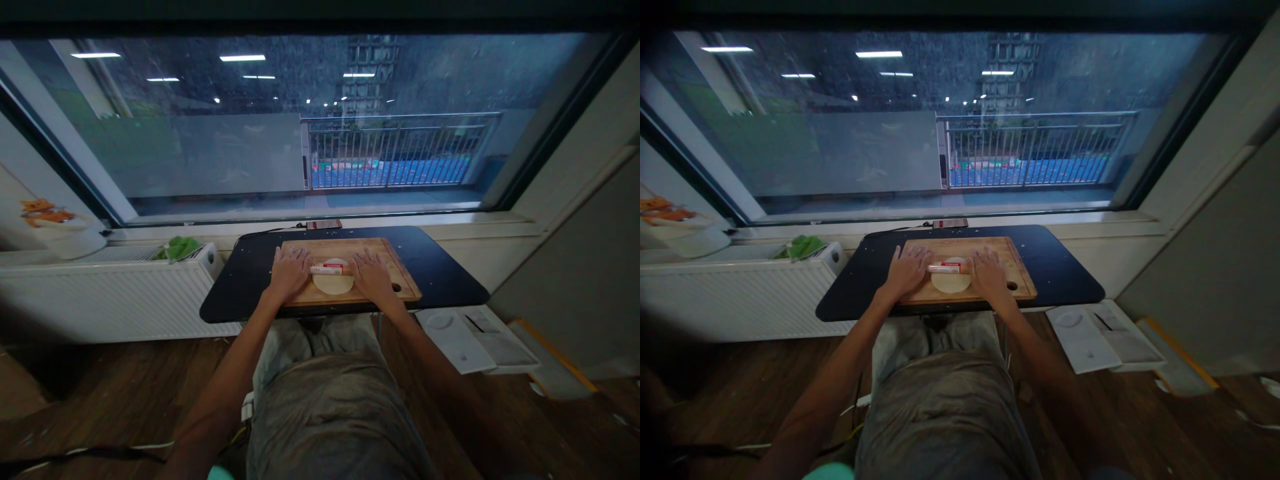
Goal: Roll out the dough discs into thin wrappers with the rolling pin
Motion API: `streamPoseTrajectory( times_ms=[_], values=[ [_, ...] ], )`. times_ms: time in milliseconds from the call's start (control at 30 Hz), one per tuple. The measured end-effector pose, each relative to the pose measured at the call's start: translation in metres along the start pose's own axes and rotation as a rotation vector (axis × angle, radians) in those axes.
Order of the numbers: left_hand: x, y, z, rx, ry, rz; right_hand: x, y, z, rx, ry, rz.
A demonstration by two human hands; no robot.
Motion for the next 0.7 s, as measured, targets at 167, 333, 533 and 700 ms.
streamPoseTrajectory(
  times_ms=[167, 333, 533, 700],
  values=[
    [0.007, -0.002, 0.000, 0.048, 0.040, 0.010, -0.004, -0.009, -0.004, -0.048, 0.009, -0.019],
    [0.010, -0.019, -0.002, 0.062, -0.012, 0.044, -0.009, -0.040, -0.012, -0.038, 0.037, 0.057],
    [0.008, -0.020, 0.001, 0.066, -0.047, 0.044, -0.005, -0.080, -0.031, -0.016, 0.075, 0.212],
    [0.011, -0.015, 0.004, 0.081, -0.027, -0.009, 0.001, -0.089, -0.040, 0.008, 0.076, 0.224]
  ],
)
Point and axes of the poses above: each hand's wrist, its own y-axis towards the middle knuckle, its own x-axis out of the palm, z = x × y, the point moved 7 cm from there along y, towards the middle knuckle, and after that the axes turned 15 degrees about -z, right-handed, at the moved point
